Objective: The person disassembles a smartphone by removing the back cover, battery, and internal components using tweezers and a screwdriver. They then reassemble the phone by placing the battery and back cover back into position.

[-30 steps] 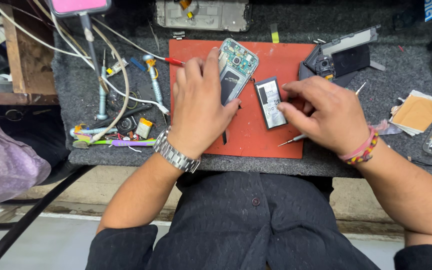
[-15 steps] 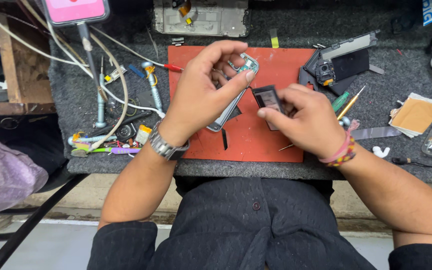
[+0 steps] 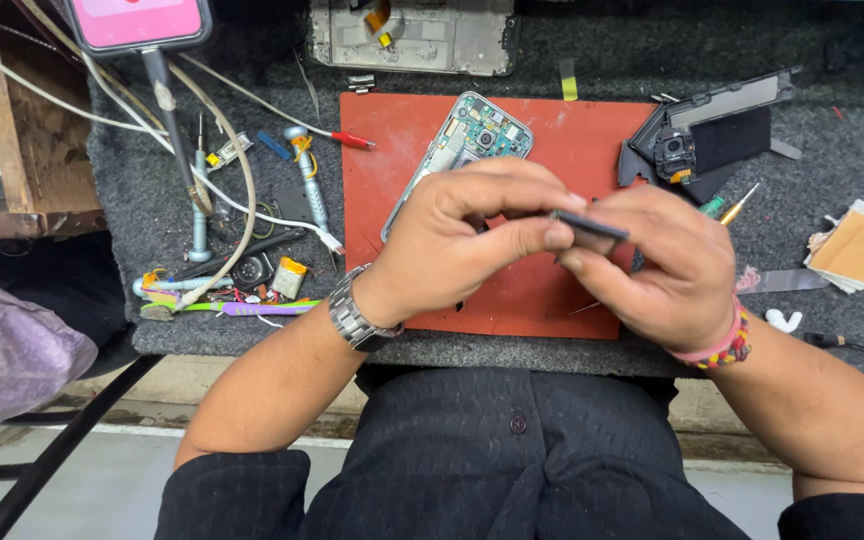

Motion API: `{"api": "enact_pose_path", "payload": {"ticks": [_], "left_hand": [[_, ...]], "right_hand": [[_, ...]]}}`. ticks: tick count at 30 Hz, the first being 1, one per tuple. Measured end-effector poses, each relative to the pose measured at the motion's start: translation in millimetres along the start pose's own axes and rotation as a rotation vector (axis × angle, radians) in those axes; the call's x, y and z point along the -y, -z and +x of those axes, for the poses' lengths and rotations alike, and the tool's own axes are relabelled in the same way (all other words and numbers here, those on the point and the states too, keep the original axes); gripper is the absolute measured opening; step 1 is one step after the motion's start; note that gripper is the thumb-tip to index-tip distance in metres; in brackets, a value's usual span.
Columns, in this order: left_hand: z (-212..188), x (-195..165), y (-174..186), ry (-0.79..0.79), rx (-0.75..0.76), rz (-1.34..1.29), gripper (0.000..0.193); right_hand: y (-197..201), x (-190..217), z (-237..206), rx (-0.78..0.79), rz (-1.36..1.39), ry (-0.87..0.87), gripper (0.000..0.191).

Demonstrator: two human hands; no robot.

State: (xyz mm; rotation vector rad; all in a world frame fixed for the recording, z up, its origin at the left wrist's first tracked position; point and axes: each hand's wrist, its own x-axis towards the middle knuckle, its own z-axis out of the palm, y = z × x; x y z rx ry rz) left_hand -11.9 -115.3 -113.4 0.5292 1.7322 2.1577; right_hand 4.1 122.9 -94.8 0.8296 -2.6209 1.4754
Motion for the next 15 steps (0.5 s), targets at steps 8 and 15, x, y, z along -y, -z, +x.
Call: {"api": "enact_pose_path", "payload": {"ticks": [8,15], "left_hand": [[-5.2,-8.4,2.6,-0.041,0.226,-0.321,0.017],[-5.1,-12.2,5.4,-0.078,0.237,-0.079,0.022]], "right_hand": [[3.2,-10.8,-10.8,0.217,1.098,-0.267,0.054],[11.3,-40.0,-38.3,0.363,0.944,-0.418,0.035]]}}
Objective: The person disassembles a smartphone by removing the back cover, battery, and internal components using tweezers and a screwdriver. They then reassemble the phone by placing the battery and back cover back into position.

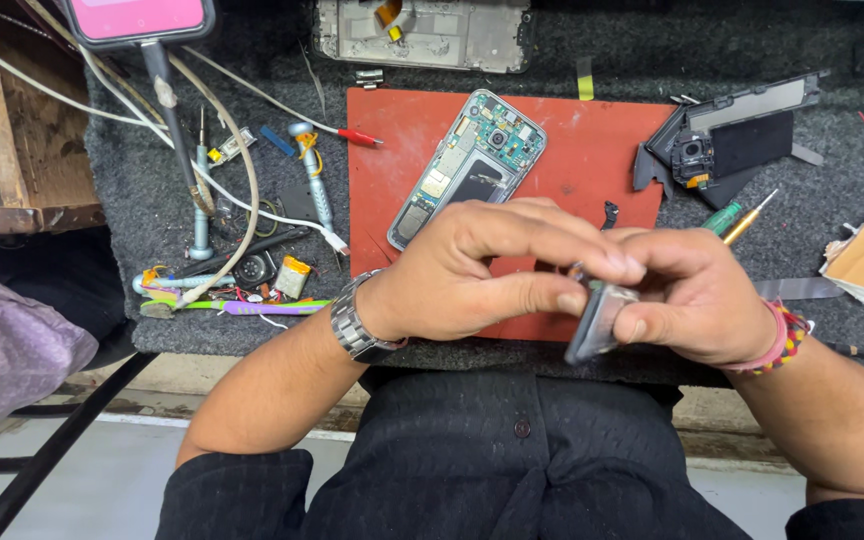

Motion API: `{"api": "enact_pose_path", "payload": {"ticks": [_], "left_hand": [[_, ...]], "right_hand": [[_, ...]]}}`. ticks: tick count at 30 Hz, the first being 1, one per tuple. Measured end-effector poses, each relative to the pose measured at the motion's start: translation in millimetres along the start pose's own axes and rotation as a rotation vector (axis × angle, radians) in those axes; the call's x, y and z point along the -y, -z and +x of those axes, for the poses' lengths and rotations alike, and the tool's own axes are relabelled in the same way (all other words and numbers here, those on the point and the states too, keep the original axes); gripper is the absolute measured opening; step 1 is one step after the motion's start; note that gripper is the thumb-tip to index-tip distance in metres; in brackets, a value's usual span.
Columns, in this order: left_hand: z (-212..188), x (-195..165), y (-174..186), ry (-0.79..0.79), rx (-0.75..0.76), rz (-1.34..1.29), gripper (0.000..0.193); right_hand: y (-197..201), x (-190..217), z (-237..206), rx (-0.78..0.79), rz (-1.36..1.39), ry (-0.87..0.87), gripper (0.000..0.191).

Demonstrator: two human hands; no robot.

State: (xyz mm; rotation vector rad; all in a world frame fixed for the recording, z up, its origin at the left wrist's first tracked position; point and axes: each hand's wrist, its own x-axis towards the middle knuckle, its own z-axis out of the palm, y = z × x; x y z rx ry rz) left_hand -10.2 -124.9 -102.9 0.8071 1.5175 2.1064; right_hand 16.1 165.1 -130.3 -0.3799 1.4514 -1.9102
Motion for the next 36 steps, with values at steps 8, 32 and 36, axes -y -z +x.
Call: {"api": "enact_pose_path", "payload": {"ticks": [8,32,36], "left_hand": [[-6.6,-0.1,-0.9,0.136,-0.111,-0.325,0.034],[-7.8,-13.6,-24.0,-0.373,0.021,0.357,0.019],[-23.5,2.2,-38.7,-0.340,0.260,0.261,0.020]], "right_hand": [[-13.7,-7.4,-5.0,-0.272,-0.128,0.181,0.035],[-17.7,24.3,14.2,0.057,-0.635,0.653,0.022],[-19.1,47.1,15.5,0.346,-0.679,0.751,0.014]]}}
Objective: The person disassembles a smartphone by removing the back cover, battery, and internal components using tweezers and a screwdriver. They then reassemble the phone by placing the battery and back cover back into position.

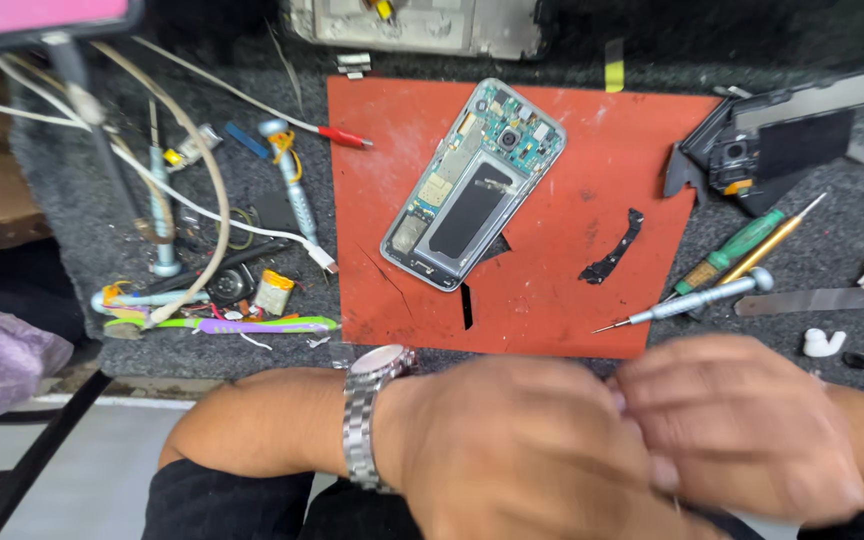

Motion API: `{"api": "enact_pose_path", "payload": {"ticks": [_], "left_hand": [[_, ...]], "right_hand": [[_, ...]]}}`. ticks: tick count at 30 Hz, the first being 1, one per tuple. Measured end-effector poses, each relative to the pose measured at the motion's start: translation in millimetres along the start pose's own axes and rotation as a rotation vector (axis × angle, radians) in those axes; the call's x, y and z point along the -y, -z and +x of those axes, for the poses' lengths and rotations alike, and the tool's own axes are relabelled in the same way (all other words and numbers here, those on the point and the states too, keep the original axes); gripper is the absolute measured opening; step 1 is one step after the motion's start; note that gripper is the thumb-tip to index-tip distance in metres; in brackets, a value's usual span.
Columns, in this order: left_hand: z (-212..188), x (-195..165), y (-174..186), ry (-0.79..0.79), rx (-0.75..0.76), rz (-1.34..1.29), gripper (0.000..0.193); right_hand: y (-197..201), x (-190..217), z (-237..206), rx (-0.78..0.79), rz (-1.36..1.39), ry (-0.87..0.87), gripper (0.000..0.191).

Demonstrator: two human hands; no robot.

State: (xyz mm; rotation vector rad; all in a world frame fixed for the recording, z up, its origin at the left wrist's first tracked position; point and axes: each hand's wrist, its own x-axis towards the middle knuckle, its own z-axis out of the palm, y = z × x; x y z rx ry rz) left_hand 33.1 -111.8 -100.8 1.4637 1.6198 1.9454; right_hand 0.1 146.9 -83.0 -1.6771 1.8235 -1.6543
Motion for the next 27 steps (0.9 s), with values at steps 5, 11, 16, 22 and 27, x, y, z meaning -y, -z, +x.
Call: {"api": "enact_pose_path", "payload": {"ticks": [5,11,16,22,27], "left_hand": [[-29.1,2.1,-20.8,0.090,0.118,-0.161,0.022],[-39.7,-6.1,-12.3,0.176,0.166,-0.362,0.027],[-37.2,-8.0,-17.3,0.320,0.191,-0.582,0.030],[-42.8,-8.4,-18.2,0.329,0.174,-0.607,0.030],[-42.9,-5.3,-16.3,0.300,0.168,-0.563,0.030]], "right_hand": [[-8.0,14.2,6.1,-0.010,0.172,-0.212,0.015],[-4.5,16.6,-17.1,0.075,0.261,-0.279,0.020],[-16.7,20.1,-28.3,0.021,0.203,-0.275,0.018],[-8.1,11.7,-24.7,0.060,0.241,-0.228,0.020],[-5.4,9.8,-16.8,0.093,0.233,-0.227,0.020]]}}
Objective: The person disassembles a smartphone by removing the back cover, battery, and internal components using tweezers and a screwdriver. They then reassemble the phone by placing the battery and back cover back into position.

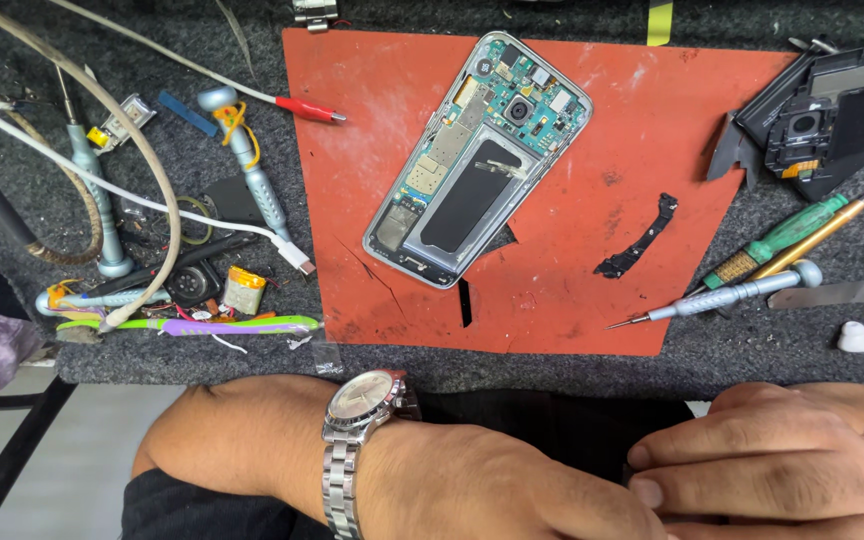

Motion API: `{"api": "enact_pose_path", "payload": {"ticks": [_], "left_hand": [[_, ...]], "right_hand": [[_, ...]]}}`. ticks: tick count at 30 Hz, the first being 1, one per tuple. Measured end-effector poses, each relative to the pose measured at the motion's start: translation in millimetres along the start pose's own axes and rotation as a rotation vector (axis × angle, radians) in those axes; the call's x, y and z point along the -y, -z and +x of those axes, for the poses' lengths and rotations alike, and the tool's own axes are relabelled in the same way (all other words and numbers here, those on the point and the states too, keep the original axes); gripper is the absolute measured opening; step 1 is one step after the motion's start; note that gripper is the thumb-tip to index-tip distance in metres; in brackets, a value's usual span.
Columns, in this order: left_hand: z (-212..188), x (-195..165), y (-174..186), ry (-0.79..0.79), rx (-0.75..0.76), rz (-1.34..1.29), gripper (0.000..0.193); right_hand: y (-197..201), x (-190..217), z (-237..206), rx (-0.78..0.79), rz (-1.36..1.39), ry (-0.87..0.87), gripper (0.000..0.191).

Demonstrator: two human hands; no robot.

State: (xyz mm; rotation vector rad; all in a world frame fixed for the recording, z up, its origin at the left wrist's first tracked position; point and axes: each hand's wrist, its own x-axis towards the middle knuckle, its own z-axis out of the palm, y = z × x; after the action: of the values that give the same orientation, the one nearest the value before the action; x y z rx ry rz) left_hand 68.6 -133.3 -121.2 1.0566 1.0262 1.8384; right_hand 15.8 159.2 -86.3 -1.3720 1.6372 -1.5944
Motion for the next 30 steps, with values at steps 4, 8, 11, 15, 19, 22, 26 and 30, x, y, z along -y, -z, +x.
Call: {"api": "enact_pose_path", "payload": {"ticks": [4,8,11,15,19,22,26,30], "left_hand": [[0.0,-0.4,1.1,-0.021,-0.005,0.041,0.029],[4.4,-5.1,6.3,-0.053,-0.009,0.104,0.028],[11.9,-14.9,15.9,-0.118,-0.006,0.252,0.029],[22.4,-36.3,35.0,-0.197,-0.092,0.739,0.040],[27.7,-57.0,54.3,-0.033,-0.505,1.034,0.048],[28.5,-61.9,65.6,0.182,-0.820,1.205,0.053],[34.6,-46.9,75.0,0.530,-0.950,1.332,0.075],[38.9,-36.0,71.1,0.584,-0.961,1.407,0.087]], "right_hand": [[8.4,-2.2,0.8,0.065,-0.014,0.016,0.020],[7.1,2.3,9.9,0.043,-0.025,-0.007,0.019],[-4.9,5.4,20.9,-0.141,-0.076,-0.055,0.017],[0.6,-10.6,21.0,-0.118,-0.116,0.093,0.022],[-12.6,-6.2,10.4,-0.573,0.387,-0.263,0.019],[-19.2,-8.9,3.9,-0.803,0.690,-0.420,0.029],[-8.9,-24.4,1.3,-0.818,0.883,-0.346,0.032],[-3.2,-28.5,9.8,-0.914,0.998,-0.444,0.030]]}}
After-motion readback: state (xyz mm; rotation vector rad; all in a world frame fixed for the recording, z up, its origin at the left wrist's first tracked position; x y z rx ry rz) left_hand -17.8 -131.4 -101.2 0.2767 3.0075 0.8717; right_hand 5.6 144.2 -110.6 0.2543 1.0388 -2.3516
